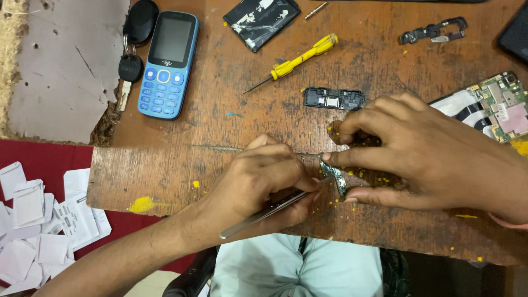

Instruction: The person uses tweezers to manipulate small components on a disassembled mobile phone circuit board. They repeatedly adjust and reposition tiny parts on the board while holding it steady with the other hand.

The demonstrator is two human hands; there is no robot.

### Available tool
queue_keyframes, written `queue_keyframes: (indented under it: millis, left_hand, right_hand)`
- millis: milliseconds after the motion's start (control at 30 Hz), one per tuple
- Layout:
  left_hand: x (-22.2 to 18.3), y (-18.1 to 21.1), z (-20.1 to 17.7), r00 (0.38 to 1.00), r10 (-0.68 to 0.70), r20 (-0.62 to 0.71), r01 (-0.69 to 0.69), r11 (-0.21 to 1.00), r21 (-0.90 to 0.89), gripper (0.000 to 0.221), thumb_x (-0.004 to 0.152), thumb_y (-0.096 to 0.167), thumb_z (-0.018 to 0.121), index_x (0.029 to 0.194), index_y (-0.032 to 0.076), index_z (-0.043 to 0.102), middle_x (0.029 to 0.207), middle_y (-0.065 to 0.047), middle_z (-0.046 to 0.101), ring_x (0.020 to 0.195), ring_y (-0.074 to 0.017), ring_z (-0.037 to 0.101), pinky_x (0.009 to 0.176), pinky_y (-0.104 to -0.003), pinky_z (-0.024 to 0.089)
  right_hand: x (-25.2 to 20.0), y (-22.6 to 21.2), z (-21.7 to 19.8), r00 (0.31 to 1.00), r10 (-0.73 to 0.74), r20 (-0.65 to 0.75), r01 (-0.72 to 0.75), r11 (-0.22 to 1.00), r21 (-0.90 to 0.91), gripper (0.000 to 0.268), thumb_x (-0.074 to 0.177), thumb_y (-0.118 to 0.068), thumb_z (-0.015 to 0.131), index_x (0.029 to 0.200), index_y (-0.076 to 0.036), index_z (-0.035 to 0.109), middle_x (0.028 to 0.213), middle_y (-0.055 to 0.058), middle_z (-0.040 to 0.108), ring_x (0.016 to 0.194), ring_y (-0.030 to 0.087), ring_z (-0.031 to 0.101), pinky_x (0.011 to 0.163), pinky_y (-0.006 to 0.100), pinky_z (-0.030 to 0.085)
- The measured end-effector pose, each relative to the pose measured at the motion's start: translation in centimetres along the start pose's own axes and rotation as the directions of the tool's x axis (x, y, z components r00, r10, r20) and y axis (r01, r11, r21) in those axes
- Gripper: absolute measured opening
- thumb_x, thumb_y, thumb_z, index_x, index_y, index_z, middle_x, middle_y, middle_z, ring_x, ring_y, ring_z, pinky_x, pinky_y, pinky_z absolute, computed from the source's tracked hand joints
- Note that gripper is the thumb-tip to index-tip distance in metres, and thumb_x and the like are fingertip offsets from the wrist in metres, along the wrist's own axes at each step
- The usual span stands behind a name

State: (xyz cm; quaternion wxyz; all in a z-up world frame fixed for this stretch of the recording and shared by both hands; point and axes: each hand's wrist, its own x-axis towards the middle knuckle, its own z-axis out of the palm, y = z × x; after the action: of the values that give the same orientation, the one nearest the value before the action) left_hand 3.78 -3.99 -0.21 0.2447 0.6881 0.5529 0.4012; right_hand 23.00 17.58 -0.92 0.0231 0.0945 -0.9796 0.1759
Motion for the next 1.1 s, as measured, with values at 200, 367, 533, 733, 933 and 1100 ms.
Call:
queue_keyframes:
  millis: [200,367,533,733,933,1100]
  left_hand:
    - [0.2,0.1,0.0,0.999,0.048,-0.006,-0.048,0.998,0.039,0.016,0.083,0.012,0.078,0.097,0.007,0.071,0.096,-0.003,0.074,0.092,-0.0203,0.07,0.089,-0.036,0.047]
    - [0.6,0.2,0.3,0.999,-0.046,-0.006,0.046,0.998,-0.047,0.013,0.086,0.015,0.079,0.094,0.008,0.07,0.087,-0.002,0.071,0.085,-0.0183,0.069,0.086,-0.035,0.047]
    - [1.0,0.1,0.5,0.995,-0.096,-0.017,0.095,0.994,-0.047,0.011,0.086,0.015,0.079,0.09,0.009,0.071,0.079,-0.002,0.068,0.079,-0.0176,0.067,0.083,-0.034,0.046]
    - [0.9,0.2,0.4,0.999,-0.048,0.002,0.048,0.999,-0.016,0.013,0.087,0.016,0.08,0.094,0.009,0.071,0.08,-0.001,0.067,0.083,-0.0179,0.066,0.083,-0.034,0.045]
    - [0.9,0.1,0.6,0.999,-0.037,-0.002,0.037,0.999,0.011,0.016,0.083,0.014,0.081,0.094,0.009,0.071,0.078,-0.002,0.064,0.083,-0.019,0.066,0.082,-0.034,0.045]
    - [0.7,0.1,0.6,0.998,-0.055,-0.004,0.055,0.998,0.009,0.016,0.081,0.013,0.081,0.092,0.009,0.07,0.083,-0.002,0.067,0.085,-0.0192,0.067,0.079,-0.033,0.044]
  right_hand:
    - [-0.1,0.3,0.3,0.999,-0.011,-0.032,0.012,0.999,0.046,0.055,0.084,-0.065,0.066,0.12,-0.025,0.073,0.122,0.005,0.059,0.115,0.024,0.054,0.093,0.045,0.041]
    - [-0.4,0.3,0.5,0.997,0.071,0.006,-0.071,0.993,0.099,0.056,0.079,-0.066,0.07,0.116,-0.024,0.077,0.118,0.002,0.059,0.112,0.022,0.053,0.09,0.043,0.041]
    - [-0.4,0.3,0.3,0.994,0.105,0.02,-0.106,0.984,0.141,0.055,0.076,-0.065,0.074,0.112,-0.023,0.078,0.115,0.0,0.059,0.108,0.021,0.053,0.089,0.042,0.04]
    - [-0.4,0.2,0.2,0.997,0.069,-0.019,-0.066,0.989,0.131,0.054,0.081,-0.065,0.072,0.114,-0.023,0.078,0.117,0.0,0.059,0.112,0.021,0.053,0.091,0.042,0.04]
    - [-0.5,0.4,0.3,0.998,0.028,-0.055,-0.021,0.992,0.122,0.054,0.084,-0.064,0.07,0.117,-0.022,0.076,0.119,0.003,0.058,0.113,0.021,0.052,0.092,0.042,0.039]
    - [-0.6,0.3,0.4,0.998,0.041,-0.054,-0.034,0.992,0.122,0.054,0.084,-0.063,0.07,0.117,-0.022,0.076,0.12,0.003,0.059,0.113,0.022,0.052,0.092,0.042,0.04]
